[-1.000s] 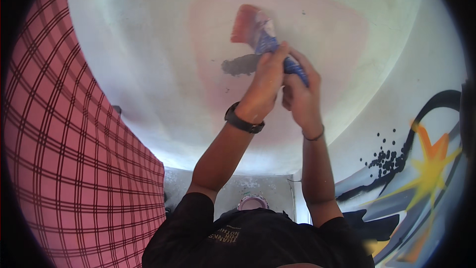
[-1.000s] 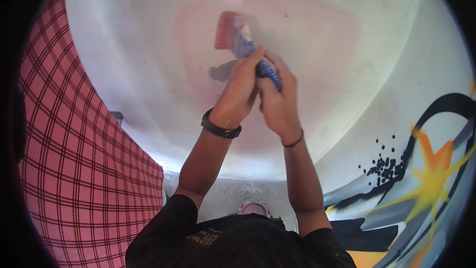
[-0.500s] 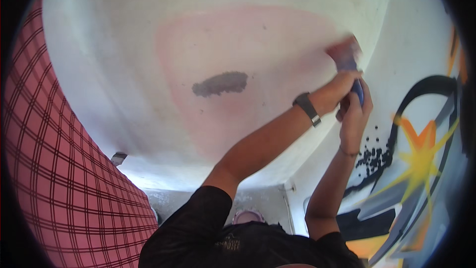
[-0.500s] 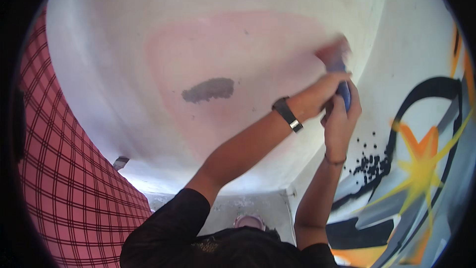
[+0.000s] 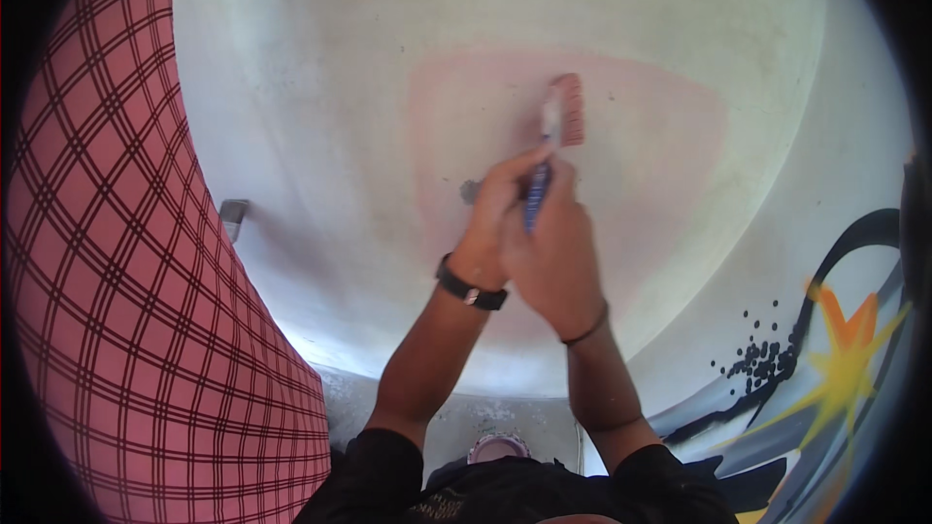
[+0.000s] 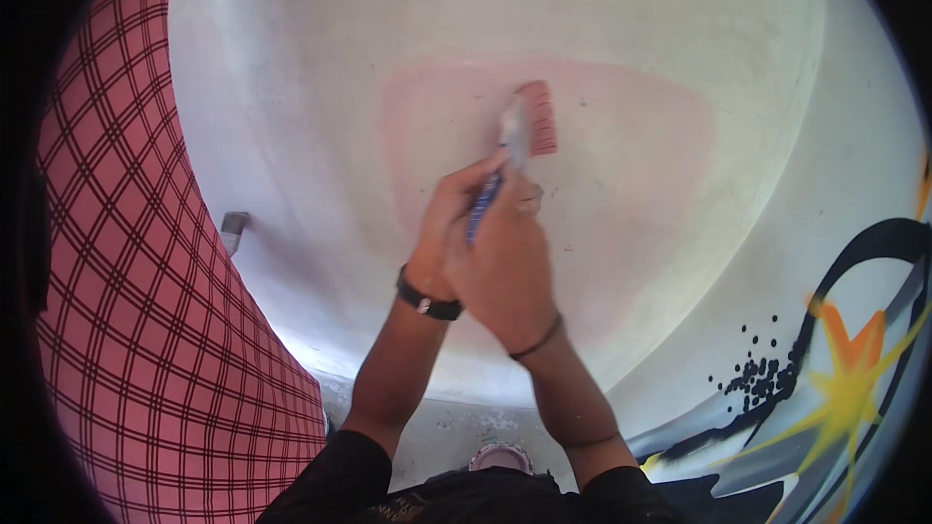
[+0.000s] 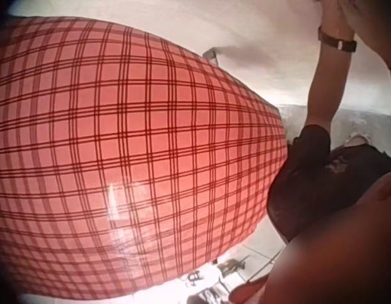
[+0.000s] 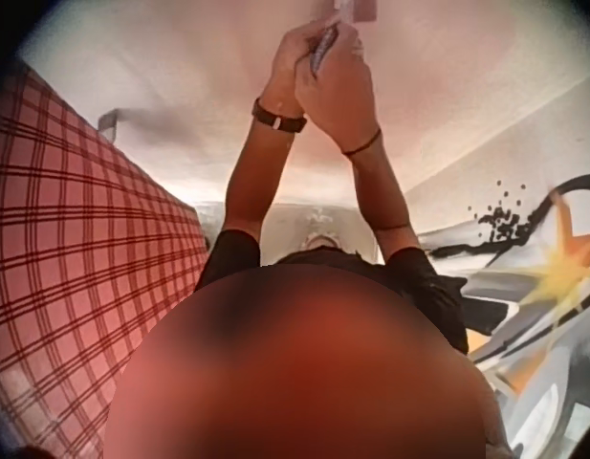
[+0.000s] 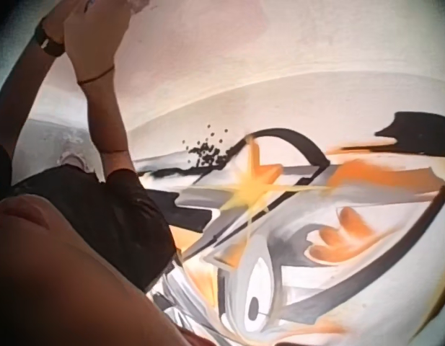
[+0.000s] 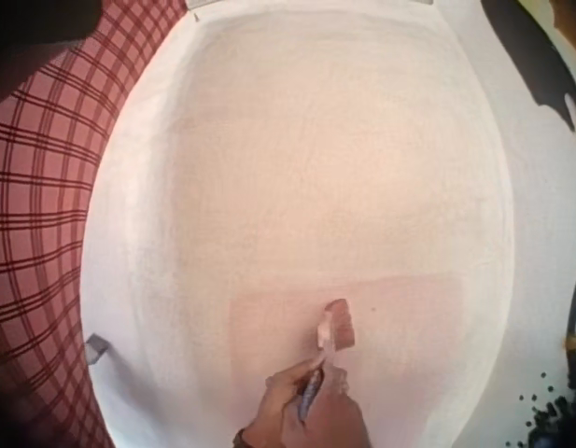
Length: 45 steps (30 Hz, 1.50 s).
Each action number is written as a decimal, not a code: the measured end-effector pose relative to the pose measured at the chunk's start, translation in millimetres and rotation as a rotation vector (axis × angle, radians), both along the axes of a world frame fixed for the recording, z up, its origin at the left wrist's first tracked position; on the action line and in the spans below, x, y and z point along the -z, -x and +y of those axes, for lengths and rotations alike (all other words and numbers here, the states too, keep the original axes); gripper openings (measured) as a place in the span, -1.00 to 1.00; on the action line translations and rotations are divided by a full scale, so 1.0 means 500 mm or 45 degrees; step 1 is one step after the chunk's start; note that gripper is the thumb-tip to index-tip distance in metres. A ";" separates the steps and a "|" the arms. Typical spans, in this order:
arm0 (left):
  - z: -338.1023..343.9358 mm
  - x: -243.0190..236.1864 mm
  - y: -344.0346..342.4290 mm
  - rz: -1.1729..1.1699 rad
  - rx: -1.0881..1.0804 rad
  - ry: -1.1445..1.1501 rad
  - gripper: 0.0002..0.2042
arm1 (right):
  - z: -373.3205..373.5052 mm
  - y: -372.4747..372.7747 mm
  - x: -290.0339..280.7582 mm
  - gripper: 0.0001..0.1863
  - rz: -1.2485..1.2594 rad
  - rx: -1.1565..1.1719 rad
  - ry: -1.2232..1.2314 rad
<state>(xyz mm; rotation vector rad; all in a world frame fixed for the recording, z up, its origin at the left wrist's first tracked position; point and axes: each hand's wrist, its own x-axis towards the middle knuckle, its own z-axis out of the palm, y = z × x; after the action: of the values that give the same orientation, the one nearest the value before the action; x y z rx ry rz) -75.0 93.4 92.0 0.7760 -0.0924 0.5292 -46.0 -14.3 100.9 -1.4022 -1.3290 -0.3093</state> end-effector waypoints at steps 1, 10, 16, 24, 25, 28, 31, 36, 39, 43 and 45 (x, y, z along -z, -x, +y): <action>0.009 -0.001 0.029 -0.046 0.012 0.061 -0.71 | 0.019 0.017 0.005 -0.48 -0.061 -0.024 -0.075; -0.040 -0.025 0.128 -0.067 -0.586 -0.126 -0.73 | 0.037 0.031 -0.010 -0.51 0.111 -0.587 0.057; -0.124 -0.028 -0.014 -0.044 -0.803 -0.055 -0.73 | -0.025 -0.106 -0.004 -0.64 0.617 -1.019 0.055; -0.200 -0.036 -0.248 0.115 -0.383 -0.288 -0.80 | -0.162 -0.262 0.010 -0.64 0.890 -0.455 -0.187; -0.220 -0.038 -0.279 0.107 -0.350 -0.315 -0.81 | -0.178 -0.279 0.014 -0.63 0.868 -0.369 -0.286; -0.271 -0.050 -0.335 0.204 -0.085 -0.414 -0.76 | -0.222 -0.327 0.027 -0.63 0.871 -0.177 -0.428; -0.297 -0.044 -0.382 0.222 0.156 -0.285 -0.72 | -0.235 -0.365 0.055 -0.61 0.671 0.137 -0.480; -0.258 0.042 -0.408 0.050 0.685 -0.161 -0.76 | -0.227 -0.300 0.080 -0.59 0.109 0.706 -0.170; -0.207 0.082 -0.325 0.041 0.337 -0.020 -0.73 | -0.173 -0.266 0.113 -0.53 -0.003 0.633 0.112; -0.131 0.108 -0.173 -0.093 0.393 0.179 -0.78 | -0.110 -0.131 0.113 -0.46 -0.027 0.428 0.248; -0.085 0.120 -0.098 -0.089 0.251 0.175 -0.79 | -0.064 -0.073 0.124 -0.47 -0.039 0.330 0.213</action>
<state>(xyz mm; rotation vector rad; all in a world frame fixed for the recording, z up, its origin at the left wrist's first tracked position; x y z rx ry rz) -25.8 51.0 31.8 0.6064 -0.1937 0.3711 -9.7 -46.3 38.8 -1.7215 -1.2199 -0.4005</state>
